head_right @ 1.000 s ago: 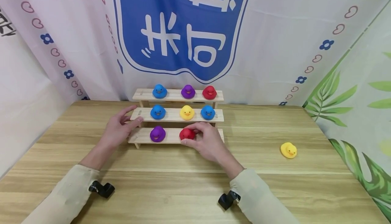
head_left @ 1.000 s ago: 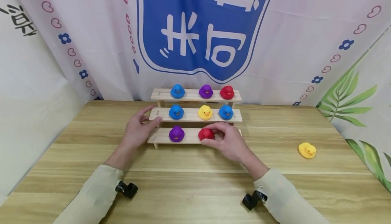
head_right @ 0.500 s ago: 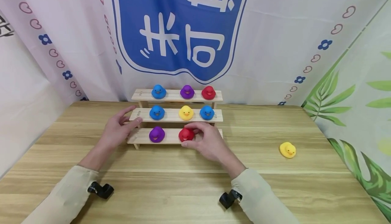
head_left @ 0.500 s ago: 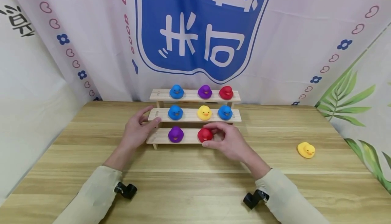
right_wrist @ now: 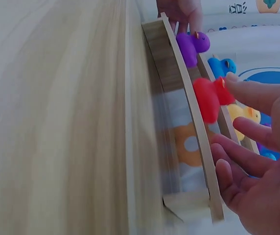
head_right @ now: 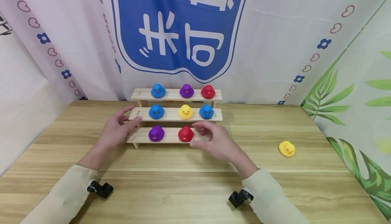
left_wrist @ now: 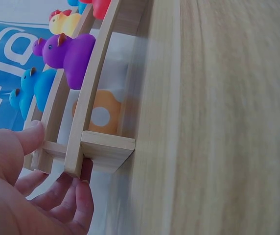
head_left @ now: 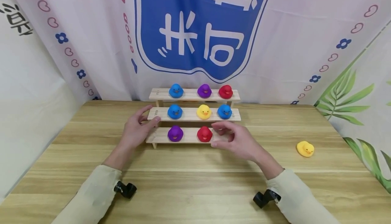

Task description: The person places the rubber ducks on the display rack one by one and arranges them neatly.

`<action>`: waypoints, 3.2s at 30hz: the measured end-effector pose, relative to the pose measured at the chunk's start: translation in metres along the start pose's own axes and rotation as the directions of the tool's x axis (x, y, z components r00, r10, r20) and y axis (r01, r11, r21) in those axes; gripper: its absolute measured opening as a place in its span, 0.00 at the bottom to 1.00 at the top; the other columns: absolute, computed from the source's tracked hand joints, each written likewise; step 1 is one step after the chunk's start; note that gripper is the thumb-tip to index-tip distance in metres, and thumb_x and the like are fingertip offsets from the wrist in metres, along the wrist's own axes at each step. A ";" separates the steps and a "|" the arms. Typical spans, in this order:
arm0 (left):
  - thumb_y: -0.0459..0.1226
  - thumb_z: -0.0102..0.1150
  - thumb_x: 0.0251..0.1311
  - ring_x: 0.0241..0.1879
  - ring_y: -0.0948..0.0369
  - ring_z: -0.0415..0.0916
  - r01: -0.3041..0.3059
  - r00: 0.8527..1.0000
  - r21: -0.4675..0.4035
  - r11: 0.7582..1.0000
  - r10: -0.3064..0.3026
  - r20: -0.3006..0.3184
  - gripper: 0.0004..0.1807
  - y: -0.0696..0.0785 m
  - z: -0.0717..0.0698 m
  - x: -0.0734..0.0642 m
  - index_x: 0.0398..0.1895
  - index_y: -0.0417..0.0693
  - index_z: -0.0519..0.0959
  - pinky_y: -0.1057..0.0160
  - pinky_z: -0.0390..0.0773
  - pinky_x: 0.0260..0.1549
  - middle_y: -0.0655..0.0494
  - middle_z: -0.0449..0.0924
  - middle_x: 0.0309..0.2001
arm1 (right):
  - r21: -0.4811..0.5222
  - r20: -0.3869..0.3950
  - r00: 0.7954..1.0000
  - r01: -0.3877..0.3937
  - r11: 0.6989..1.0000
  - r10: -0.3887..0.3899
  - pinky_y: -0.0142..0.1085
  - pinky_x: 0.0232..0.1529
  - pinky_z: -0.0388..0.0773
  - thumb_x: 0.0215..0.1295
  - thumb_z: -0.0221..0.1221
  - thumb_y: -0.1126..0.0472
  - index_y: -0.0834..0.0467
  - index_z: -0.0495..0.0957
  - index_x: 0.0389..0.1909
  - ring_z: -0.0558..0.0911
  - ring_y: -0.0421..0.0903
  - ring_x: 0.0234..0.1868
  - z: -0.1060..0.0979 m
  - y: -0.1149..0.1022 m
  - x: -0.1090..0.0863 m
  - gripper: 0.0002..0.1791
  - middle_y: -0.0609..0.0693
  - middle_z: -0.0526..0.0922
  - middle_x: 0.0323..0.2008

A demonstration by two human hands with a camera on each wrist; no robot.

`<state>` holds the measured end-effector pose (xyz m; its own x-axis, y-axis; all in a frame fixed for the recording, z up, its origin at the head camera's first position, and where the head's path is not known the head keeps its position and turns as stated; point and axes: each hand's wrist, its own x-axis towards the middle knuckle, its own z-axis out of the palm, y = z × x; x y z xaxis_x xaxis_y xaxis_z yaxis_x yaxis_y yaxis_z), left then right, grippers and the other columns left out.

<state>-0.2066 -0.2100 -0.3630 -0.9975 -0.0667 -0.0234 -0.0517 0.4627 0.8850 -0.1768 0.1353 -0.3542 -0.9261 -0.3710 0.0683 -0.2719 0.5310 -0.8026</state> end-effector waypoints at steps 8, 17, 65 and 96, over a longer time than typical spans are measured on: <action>0.59 0.61 0.60 0.61 0.49 0.74 0.012 1.000 -0.027 1.000 -0.012 0.014 0.42 0.001 0.001 0.000 0.76 0.65 0.58 0.51 0.75 0.57 0.44 0.76 0.62 | -0.042 -0.004 0.999 0.051 0.998 -0.051 0.39 0.46 0.79 0.55 0.71 0.44 0.47 0.76 0.61 0.79 0.47 0.53 -0.022 0.010 -0.017 0.32 0.45 0.82 0.55; 0.59 0.61 0.60 0.64 0.48 0.70 0.012 1.000 -0.012 1.000 -0.012 -0.004 0.42 0.000 0.001 0.000 0.76 0.65 0.59 0.49 0.73 0.59 0.43 0.74 0.63 | -0.068 -0.075 0.994 0.068 0.995 -0.074 0.34 0.42 0.79 0.57 0.70 0.46 0.46 0.76 0.61 0.81 0.46 0.52 -0.044 0.025 -0.035 0.31 0.45 0.82 0.57; 0.59 0.60 0.61 0.65 0.48 0.68 -0.019 1.000 0.000 1.000 0.019 -0.004 0.41 0.000 0.000 -0.001 0.76 0.65 0.59 0.48 0.71 0.60 0.44 0.73 0.65 | -0.071 -0.409 0.903 -0.174 0.982 0.131 0.19 0.41 0.74 0.64 0.66 0.53 0.53 0.74 0.62 0.79 0.27 0.47 -0.142 0.103 -0.109 0.27 0.33 0.82 0.50; 0.58 0.61 0.62 0.65 0.49 0.69 -0.023 1.000 -0.009 1.000 0.023 -0.006 0.40 0.000 0.001 -0.001 0.76 0.63 0.59 0.49 0.72 0.59 0.45 0.74 0.64 | -0.071 -0.238 0.937 -0.278 0.958 0.254 0.27 0.37 0.76 0.63 0.67 0.53 0.56 0.74 0.63 0.78 0.25 0.44 -0.176 0.152 -0.132 0.29 0.24 0.80 0.47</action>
<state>-0.2059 -0.2087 -0.3634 -0.9981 -0.0615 -0.0007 -0.0287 0.4563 0.8893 -0.1417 0.3989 -0.3806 -0.9995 -0.0312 0.0014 -0.0218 0.6662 -0.7455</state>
